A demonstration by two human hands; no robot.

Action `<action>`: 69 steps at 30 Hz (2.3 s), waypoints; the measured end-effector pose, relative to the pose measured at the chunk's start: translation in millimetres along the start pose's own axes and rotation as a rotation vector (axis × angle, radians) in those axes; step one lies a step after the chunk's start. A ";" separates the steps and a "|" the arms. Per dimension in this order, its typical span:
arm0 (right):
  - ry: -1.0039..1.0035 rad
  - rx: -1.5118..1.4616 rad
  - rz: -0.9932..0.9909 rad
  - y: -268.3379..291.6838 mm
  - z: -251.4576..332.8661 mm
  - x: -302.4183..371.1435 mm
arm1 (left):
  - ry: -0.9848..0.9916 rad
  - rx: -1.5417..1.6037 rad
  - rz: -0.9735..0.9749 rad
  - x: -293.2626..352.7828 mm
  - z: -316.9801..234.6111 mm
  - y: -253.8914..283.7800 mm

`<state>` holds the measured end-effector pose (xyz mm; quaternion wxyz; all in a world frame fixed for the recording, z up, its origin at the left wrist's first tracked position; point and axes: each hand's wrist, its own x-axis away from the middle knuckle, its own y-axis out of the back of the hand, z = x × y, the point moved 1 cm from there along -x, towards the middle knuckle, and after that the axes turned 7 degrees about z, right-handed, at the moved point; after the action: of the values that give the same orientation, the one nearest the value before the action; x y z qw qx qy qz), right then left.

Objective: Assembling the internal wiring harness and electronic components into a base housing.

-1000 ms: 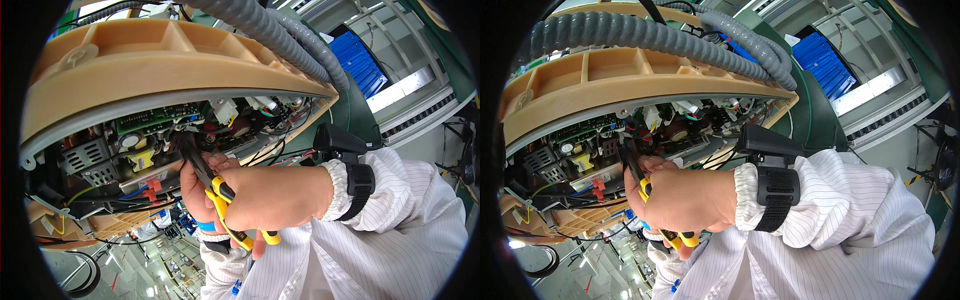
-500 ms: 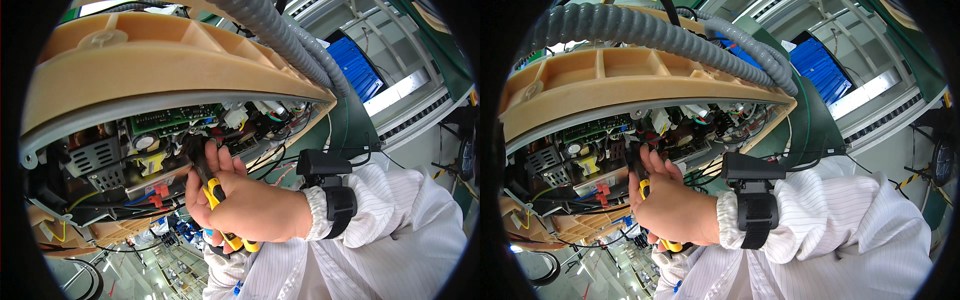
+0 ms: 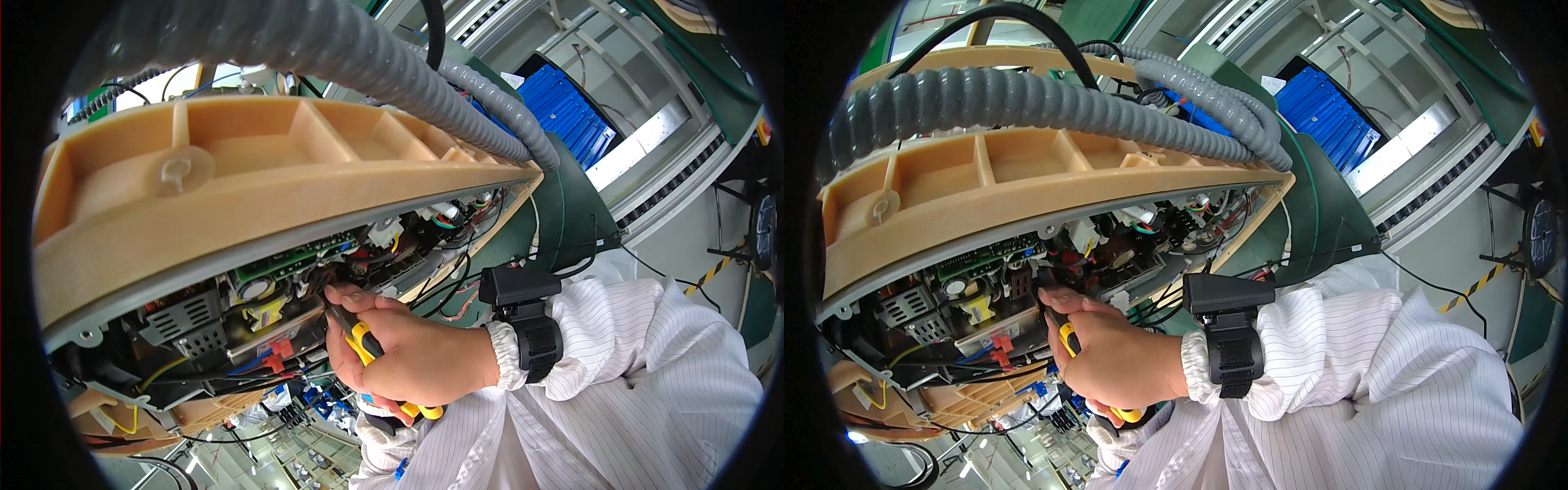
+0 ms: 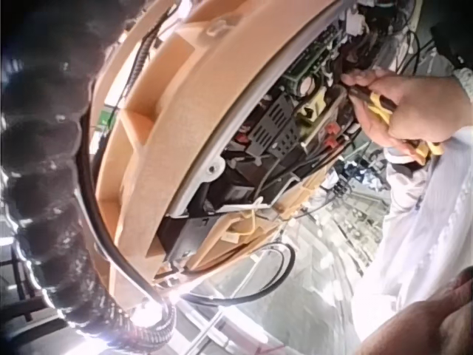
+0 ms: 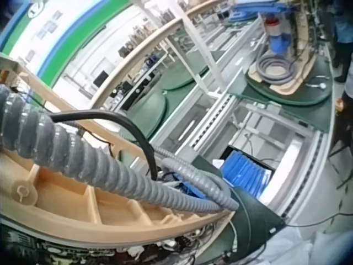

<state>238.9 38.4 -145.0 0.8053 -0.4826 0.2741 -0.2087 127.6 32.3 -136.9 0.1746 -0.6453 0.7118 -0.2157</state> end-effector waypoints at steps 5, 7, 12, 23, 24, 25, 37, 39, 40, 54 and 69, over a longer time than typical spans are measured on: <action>-0.015 -0.027 0.009 -2.1 0.8 0.8 | -0.368 -0.478 -0.131 11.4 24.9 -26.5; -0.016 -0.060 -0.001 -6.5 3.1 8.9 | -0.112 -0.172 -0.120 12.1 -5.4 -5.0; 0.008 -0.247 -0.137 -16.1 -7.9 3.9 | -0.063 -0.092 -0.026 18.3 -7.6 4.9; 0.042 -0.159 -0.077 -6.3 6.0 4.0 | -0.022 -0.077 -0.056 18.7 -6.6 -0.8; 0.025 -0.156 -0.067 -4.7 7.4 3.9 | -0.022 -0.074 -0.058 17.2 -7.4 -0.5; 0.028 -0.170 -0.075 -4.5 8.4 5.1 | -0.016 -0.070 -0.055 16.3 -8.0 -0.6; -0.031 0.015 0.080 4.8 12.6 23.5 | 0.173 0.086 -0.250 -1.3 -14.9 -4.1; -0.040 0.046 0.096 9.2 12.7 35.2 | 0.216 0.127 -0.292 -3.0 -19.1 8.3; -0.043 0.070 0.099 12.6 14.5 40.0 | 0.283 0.085 -0.278 -5.2 -23.5 20.0; -0.234 0.097 0.123 28.8 62.6 58.5 | 0.338 -0.122 -0.232 -5.4 -27.6 10.0; -0.196 0.005 0.011 25.5 69.9 41.6 | 0.381 0.120 -0.252 -7.8 -28.2 18.6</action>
<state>317.3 71.1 -150.9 0.8305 -0.4973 0.1959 -0.1568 97.9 43.8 -123.2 0.0466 -0.6650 0.6318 -0.3955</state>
